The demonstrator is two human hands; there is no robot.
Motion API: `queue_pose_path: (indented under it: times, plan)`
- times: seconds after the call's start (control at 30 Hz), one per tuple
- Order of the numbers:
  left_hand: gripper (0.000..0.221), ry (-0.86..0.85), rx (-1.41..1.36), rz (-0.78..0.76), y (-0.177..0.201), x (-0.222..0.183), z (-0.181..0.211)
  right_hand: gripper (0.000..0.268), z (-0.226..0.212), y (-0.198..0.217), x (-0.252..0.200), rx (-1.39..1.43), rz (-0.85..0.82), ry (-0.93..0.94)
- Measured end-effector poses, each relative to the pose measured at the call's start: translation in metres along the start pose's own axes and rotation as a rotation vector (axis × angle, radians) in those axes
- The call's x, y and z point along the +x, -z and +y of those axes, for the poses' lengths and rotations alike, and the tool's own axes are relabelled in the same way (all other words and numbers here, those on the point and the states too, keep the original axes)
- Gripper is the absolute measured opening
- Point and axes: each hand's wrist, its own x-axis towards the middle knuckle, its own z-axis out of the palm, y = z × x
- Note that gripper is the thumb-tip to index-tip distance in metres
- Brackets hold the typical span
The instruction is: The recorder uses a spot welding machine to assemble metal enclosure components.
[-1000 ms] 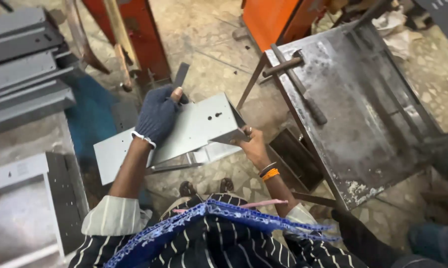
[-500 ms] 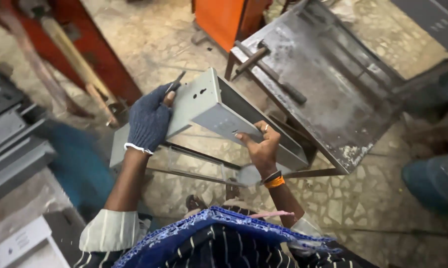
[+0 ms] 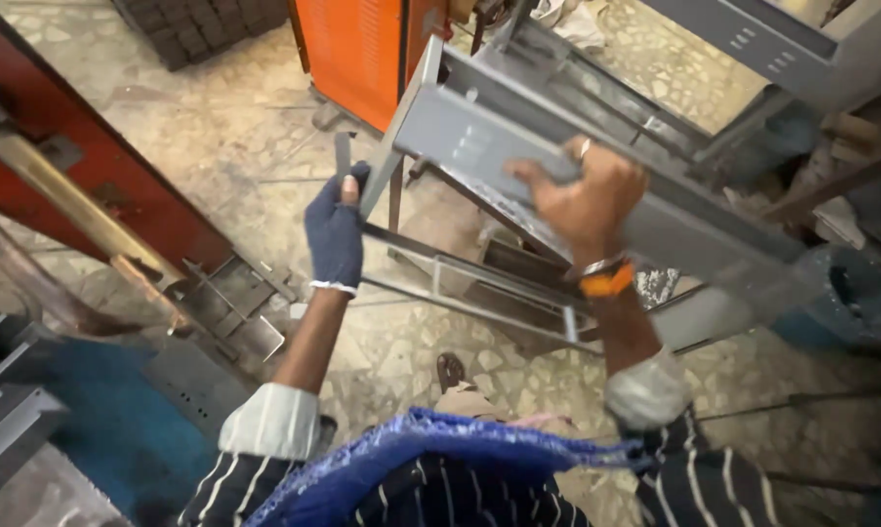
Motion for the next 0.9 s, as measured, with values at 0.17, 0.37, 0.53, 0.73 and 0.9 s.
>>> queue_pose_path:
  times: [0.17,0.37,0.53,0.73,0.9]
  plan:
    - [0.036,0.054,0.09,0.03,-0.069,0.015,-0.027,0.072,0.09,-0.032,0.06,-0.189,-0.099,0.144]
    - [0.035,0.079,0.037,-0.075,-0.144,0.076,-0.056,0.076,0.166,-0.058,0.116,-0.212,-0.117,0.18]
    - [0.034,0.037,-0.042,-0.131,-0.184,0.104,-0.077,0.072,0.231,-0.119,0.138,-0.176,-0.018,0.218]
    - [0.04,0.195,0.158,-0.179,-0.217,0.087,-0.102,0.07,0.281,-0.221,0.14,-0.3,-0.196,0.016]
    - [0.043,0.389,-0.26,-0.271,-0.224,0.076,-0.127,0.046,0.312,-0.258,0.121,-0.169,-0.325,-0.049]
